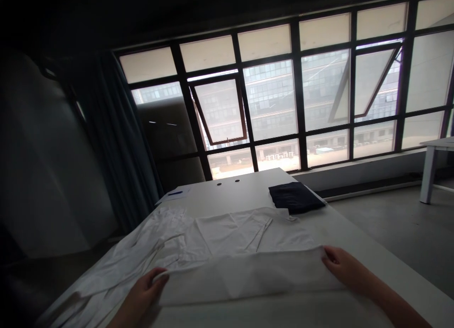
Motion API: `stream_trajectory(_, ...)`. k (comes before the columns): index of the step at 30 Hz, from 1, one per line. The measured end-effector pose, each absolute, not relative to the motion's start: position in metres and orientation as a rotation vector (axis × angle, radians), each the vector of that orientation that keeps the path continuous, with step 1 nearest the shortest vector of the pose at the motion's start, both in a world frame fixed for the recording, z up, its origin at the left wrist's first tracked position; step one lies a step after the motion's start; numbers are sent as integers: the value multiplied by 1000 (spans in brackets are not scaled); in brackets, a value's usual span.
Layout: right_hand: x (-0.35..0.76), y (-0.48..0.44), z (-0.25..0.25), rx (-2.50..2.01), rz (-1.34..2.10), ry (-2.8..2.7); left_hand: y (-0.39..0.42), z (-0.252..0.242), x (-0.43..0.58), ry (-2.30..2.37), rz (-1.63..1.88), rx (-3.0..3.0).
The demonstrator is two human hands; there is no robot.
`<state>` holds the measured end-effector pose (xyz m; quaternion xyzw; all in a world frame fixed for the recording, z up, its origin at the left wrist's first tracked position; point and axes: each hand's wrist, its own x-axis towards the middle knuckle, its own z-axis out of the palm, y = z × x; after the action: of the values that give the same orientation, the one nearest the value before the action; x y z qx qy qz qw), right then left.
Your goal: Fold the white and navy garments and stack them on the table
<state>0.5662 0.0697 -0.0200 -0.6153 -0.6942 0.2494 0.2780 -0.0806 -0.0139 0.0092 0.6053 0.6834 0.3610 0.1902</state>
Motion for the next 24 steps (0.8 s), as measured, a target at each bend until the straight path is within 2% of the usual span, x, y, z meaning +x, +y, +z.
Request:
stream_trajectory(10,547,83,-55,-1844,406,-1838,-4,-3,-69,2159,979,1833)
stream_trajectory(24,555,91,-65,-1949,318,-1902,4,-19,-84,2288,920,1864)
